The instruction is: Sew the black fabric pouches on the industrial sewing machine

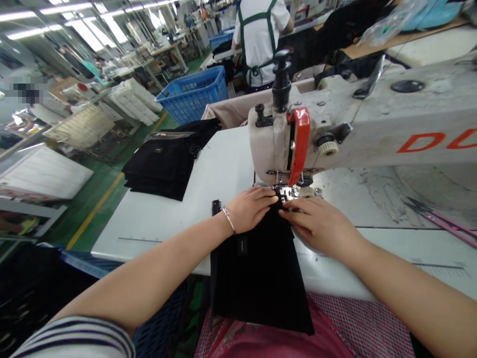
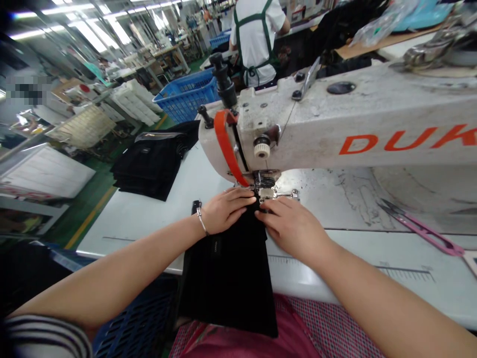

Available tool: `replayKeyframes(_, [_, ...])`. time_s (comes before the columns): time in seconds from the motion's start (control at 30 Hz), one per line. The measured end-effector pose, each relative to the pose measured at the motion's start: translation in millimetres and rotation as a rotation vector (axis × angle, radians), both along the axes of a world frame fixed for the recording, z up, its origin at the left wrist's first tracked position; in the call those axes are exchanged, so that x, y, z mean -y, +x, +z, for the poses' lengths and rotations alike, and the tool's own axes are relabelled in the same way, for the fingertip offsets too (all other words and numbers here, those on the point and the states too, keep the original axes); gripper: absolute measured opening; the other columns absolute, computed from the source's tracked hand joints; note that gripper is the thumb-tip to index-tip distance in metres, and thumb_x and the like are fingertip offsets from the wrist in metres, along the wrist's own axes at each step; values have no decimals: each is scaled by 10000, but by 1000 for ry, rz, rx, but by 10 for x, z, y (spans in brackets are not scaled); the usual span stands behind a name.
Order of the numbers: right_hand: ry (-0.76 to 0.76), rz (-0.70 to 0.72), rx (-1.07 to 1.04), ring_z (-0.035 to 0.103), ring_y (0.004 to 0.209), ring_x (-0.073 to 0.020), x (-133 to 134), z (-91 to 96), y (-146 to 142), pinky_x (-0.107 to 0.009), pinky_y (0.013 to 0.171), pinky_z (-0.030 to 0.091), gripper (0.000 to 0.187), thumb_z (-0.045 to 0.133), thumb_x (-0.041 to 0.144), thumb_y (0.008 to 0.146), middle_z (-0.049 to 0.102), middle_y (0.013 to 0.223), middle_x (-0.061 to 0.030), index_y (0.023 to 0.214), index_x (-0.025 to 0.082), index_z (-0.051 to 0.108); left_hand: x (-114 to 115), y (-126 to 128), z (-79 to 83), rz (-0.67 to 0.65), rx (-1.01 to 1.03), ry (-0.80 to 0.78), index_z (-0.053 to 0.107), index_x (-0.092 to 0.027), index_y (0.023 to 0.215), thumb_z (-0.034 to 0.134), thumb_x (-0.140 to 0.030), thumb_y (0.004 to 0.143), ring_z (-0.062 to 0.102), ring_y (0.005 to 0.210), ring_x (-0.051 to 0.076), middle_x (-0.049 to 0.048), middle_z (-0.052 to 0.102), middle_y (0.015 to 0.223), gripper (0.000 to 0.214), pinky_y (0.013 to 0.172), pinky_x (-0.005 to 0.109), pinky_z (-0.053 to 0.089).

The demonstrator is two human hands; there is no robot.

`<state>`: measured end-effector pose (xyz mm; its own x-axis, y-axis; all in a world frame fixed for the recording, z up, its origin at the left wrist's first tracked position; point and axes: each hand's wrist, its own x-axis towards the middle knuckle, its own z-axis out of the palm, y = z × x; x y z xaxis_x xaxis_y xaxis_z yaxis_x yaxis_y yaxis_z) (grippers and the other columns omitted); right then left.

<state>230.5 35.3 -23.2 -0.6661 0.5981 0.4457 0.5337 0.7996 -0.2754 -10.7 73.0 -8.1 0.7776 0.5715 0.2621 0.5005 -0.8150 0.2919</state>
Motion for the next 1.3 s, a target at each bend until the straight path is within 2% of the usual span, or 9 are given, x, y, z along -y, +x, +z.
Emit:
replayKeyframes(0.13, [-66,-111,-46,553,1023,-258,107,33,-1,-451,889,492,174,564,188,906,608,1101,-119,1041,148,665,205,-162,207,182,-124,-16,517,-193,1294,515,-230,943,471,1273,243,95,545,1325,353,1108,487,365])
replayKeyframes(0.27, [-207,-130,-154,545,1080,-261,346,22,-14,-469,933,474,200,520,207,923,589,1160,-104,1048,201,676,939,-493,338,848,-116,-53,463,-142,1311,624,-477,857,549,1102,315,144,574,1165,586,981,533,438])
replayKeyframes(0.4, [-667,-207,-563,502,1217,-245,509,63,-187,-459,1031,425,288,520,177,880,532,1324,-53,1122,273,642,1458,-645,285,1092,91,-423,427,-190,1330,693,-466,778,599,845,230,39,586,927,673,843,431,501])
replayKeyframes(0.53, [-1311,-289,-1201,612,995,-189,506,204,-440,-313,821,530,429,709,248,737,600,1195,-47,1137,261,558,1372,-622,321,1072,709,-728,359,-185,1397,751,-355,710,631,909,215,58,629,1021,809,863,362,501])
replayKeyframes(0.67, [-1446,-222,-1257,485,531,-79,452,312,-590,-179,434,374,334,728,318,712,568,732,24,985,209,570,1164,-715,423,935,1054,-1134,533,-121,1275,761,-317,697,649,997,261,118,662,1137,651,863,322,529])
replayKeyframes(0.77, [-1522,-183,-1212,248,390,-49,467,347,-644,-186,359,197,273,719,369,718,347,502,92,760,184,522,1159,-795,458,935,1121,-1281,626,-87,1149,732,-275,719,688,875,254,124,707,1022,481,761,294,565])
replayKeyframes(1.0, [-1569,-224,-1077,381,416,-67,1085,233,-595,-194,410,273,223,698,268,712,454,505,79,756,187,494,1471,-826,545,879,1012,-1267,455,-173,1361,772,-280,751,665,1009,269,108,662,1167,696,837,307,565])
replayKeyframes(1.13, [-1653,-244,-876,454,430,-79,1512,46,-494,-189,392,293,136,608,258,761,589,623,40,849,192,530,1755,-854,457,958,1013,-1238,450,-177,1311,780,-285,764,676,934,240,117,667,1115,649,765,294,574])
replayKeyframes(1.3, [-1732,-294,-813,453,393,-72,1659,-46,-439,-199,386,331,118,614,266,736,599,625,26,757,179,537,2017,-863,320,955,894,-1300,421,-217,1245,787,-268,755,649,804,200,78,655,1015,613,623,287,560])
